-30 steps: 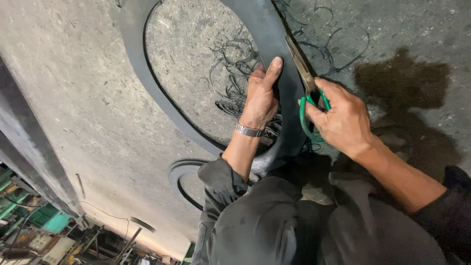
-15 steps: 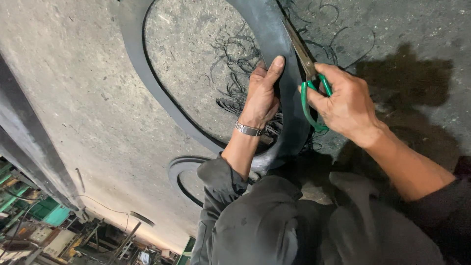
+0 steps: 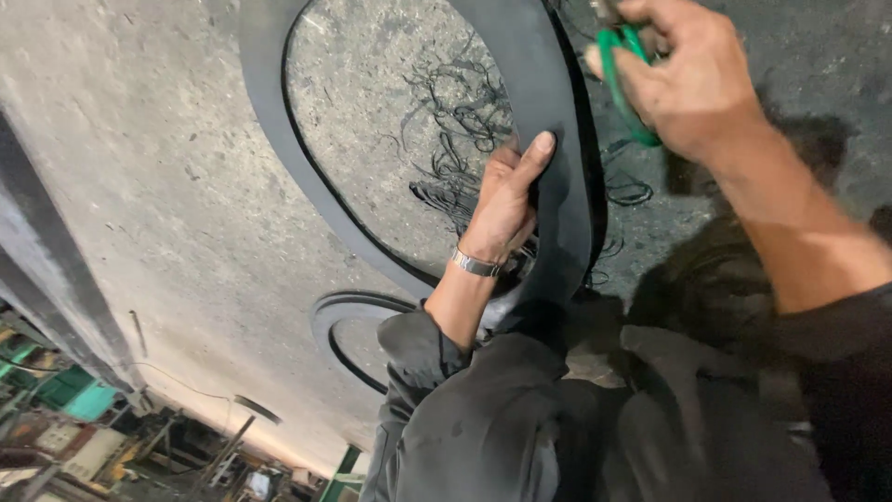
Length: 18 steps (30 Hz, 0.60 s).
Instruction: The person trims excess material from a large circular rubber gasket using scissors.
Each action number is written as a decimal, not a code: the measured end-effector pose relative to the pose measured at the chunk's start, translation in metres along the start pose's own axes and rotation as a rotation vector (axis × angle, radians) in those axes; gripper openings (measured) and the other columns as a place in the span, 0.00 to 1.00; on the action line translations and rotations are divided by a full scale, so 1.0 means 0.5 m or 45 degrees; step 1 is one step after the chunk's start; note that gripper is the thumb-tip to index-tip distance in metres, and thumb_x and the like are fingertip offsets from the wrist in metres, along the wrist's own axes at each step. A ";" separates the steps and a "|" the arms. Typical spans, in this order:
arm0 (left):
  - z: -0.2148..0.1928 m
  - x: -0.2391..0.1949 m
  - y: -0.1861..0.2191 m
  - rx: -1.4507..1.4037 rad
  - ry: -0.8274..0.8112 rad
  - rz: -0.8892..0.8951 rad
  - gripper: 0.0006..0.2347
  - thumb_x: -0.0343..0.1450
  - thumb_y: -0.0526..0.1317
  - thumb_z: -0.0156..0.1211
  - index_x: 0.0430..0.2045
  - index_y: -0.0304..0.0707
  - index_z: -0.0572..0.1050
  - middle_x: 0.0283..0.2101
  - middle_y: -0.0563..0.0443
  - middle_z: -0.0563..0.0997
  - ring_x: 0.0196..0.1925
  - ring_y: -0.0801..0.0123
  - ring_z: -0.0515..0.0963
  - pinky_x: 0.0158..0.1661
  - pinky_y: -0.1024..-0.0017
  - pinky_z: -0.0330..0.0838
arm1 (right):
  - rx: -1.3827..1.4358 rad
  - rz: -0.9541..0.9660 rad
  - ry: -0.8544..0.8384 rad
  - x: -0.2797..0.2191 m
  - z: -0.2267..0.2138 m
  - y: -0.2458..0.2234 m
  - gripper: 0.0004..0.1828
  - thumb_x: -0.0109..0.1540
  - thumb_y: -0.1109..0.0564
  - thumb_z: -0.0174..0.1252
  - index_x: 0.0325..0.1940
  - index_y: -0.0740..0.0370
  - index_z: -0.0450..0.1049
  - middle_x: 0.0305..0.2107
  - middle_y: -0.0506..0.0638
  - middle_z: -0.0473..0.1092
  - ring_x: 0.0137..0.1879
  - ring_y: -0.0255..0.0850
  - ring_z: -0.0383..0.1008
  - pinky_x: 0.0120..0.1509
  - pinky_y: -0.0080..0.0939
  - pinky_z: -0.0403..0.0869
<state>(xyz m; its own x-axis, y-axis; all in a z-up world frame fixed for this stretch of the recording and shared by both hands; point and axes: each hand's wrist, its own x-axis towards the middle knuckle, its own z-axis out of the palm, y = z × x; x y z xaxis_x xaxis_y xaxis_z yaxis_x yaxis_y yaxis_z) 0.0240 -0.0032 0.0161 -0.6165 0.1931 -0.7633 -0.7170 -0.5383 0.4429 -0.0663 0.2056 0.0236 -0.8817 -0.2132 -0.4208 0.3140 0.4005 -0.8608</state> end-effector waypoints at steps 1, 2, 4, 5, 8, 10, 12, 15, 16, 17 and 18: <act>-0.005 -0.013 -0.011 -0.007 -0.003 0.014 0.15 0.78 0.40 0.62 0.55 0.28 0.73 0.51 0.46 0.81 0.48 0.69 0.81 0.50 0.68 0.78 | -0.009 -0.013 -0.004 -0.007 0.005 0.001 0.17 0.70 0.52 0.65 0.58 0.66 0.76 0.30 0.52 0.74 0.28 0.36 0.72 0.29 0.41 0.72; -0.011 -0.030 -0.020 -0.026 0.039 -0.029 0.16 0.77 0.41 0.62 0.55 0.28 0.72 0.51 0.45 0.81 0.48 0.68 0.81 0.50 0.67 0.77 | 0.053 0.104 0.022 -0.016 0.013 0.002 0.18 0.70 0.51 0.66 0.58 0.65 0.76 0.31 0.52 0.75 0.30 0.36 0.73 0.31 0.40 0.72; -0.039 -0.068 -0.051 -0.034 0.077 -0.070 0.17 0.76 0.42 0.62 0.55 0.29 0.72 0.50 0.45 0.81 0.47 0.67 0.81 0.49 0.67 0.77 | 0.122 0.216 0.054 -0.035 0.033 0.008 0.19 0.69 0.50 0.67 0.59 0.64 0.77 0.32 0.51 0.76 0.31 0.36 0.74 0.32 0.39 0.73; -0.060 -0.089 -0.073 0.011 0.062 -0.082 0.19 0.79 0.43 0.62 0.56 0.23 0.72 0.51 0.44 0.81 0.50 0.68 0.80 0.52 0.67 0.75 | 0.242 0.223 0.056 -0.046 0.045 0.014 0.21 0.68 0.50 0.68 0.60 0.65 0.76 0.35 0.50 0.77 0.34 0.35 0.75 0.34 0.38 0.75; -0.074 -0.146 -0.069 0.428 0.050 -0.163 0.21 0.78 0.44 0.61 0.58 0.22 0.69 0.53 0.47 0.80 0.54 0.70 0.77 0.55 0.69 0.72 | 0.354 0.201 0.120 -0.064 0.061 0.020 0.25 0.66 0.51 0.70 0.61 0.68 0.74 0.39 0.51 0.78 0.37 0.35 0.78 0.36 0.37 0.77; -0.079 -0.182 -0.043 0.784 0.073 -0.188 0.23 0.74 0.43 0.60 0.60 0.27 0.66 0.53 0.49 0.79 0.54 0.71 0.77 0.56 0.71 0.71 | 0.338 0.142 0.146 -0.066 0.070 0.021 0.27 0.66 0.51 0.71 0.61 0.71 0.73 0.40 0.53 0.78 0.38 0.35 0.78 0.37 0.37 0.76; -0.094 -0.216 -0.013 0.913 -0.069 -0.168 0.22 0.75 0.43 0.60 0.58 0.20 0.68 0.53 0.42 0.80 0.54 0.67 0.77 0.56 0.69 0.71 | 0.301 0.134 0.190 -0.061 0.084 0.020 0.28 0.66 0.52 0.72 0.63 0.72 0.72 0.40 0.54 0.78 0.39 0.35 0.78 0.38 0.36 0.76; -0.112 -0.267 0.022 1.343 -0.010 -0.237 0.26 0.74 0.44 0.61 0.61 0.22 0.64 0.56 0.38 0.78 0.59 0.66 0.77 0.55 0.67 0.73 | 0.387 0.260 0.093 -0.079 0.107 0.001 0.28 0.64 0.52 0.71 0.62 0.70 0.73 0.39 0.53 0.78 0.36 0.34 0.77 0.34 0.34 0.76; -0.109 -0.283 0.030 1.337 0.005 -0.229 0.26 0.74 0.44 0.61 0.61 0.22 0.64 0.56 0.38 0.78 0.59 0.66 0.77 0.55 0.67 0.73 | 0.385 0.250 0.079 -0.092 0.117 0.002 0.28 0.64 0.52 0.71 0.62 0.70 0.73 0.39 0.53 0.78 0.36 0.34 0.77 0.34 0.34 0.76; -0.104 -0.296 0.036 1.561 -0.037 -0.334 0.24 0.74 0.45 0.61 0.60 0.23 0.67 0.53 0.34 0.80 0.55 0.61 0.79 0.54 0.66 0.73 | 0.410 0.322 0.027 -0.105 0.126 0.006 0.28 0.62 0.53 0.71 0.61 0.69 0.72 0.37 0.51 0.77 0.33 0.34 0.76 0.31 0.34 0.74; -0.101 -0.314 0.043 1.789 -0.089 -0.456 0.23 0.75 0.45 0.61 0.60 0.24 0.70 0.49 0.31 0.82 0.51 0.57 0.80 0.53 0.65 0.74 | 0.441 0.406 -0.021 -0.125 0.138 0.011 0.28 0.61 0.54 0.70 0.61 0.69 0.72 0.36 0.50 0.76 0.31 0.33 0.75 0.27 0.33 0.73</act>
<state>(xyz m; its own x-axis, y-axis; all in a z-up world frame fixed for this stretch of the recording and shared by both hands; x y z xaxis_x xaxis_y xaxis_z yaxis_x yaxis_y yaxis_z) 0.1218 -0.0866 0.1218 -0.3241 0.2026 -0.9241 -0.5285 0.7714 0.3545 0.0147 0.1597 0.0256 -0.7175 -0.1432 -0.6817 0.6696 0.1280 -0.7316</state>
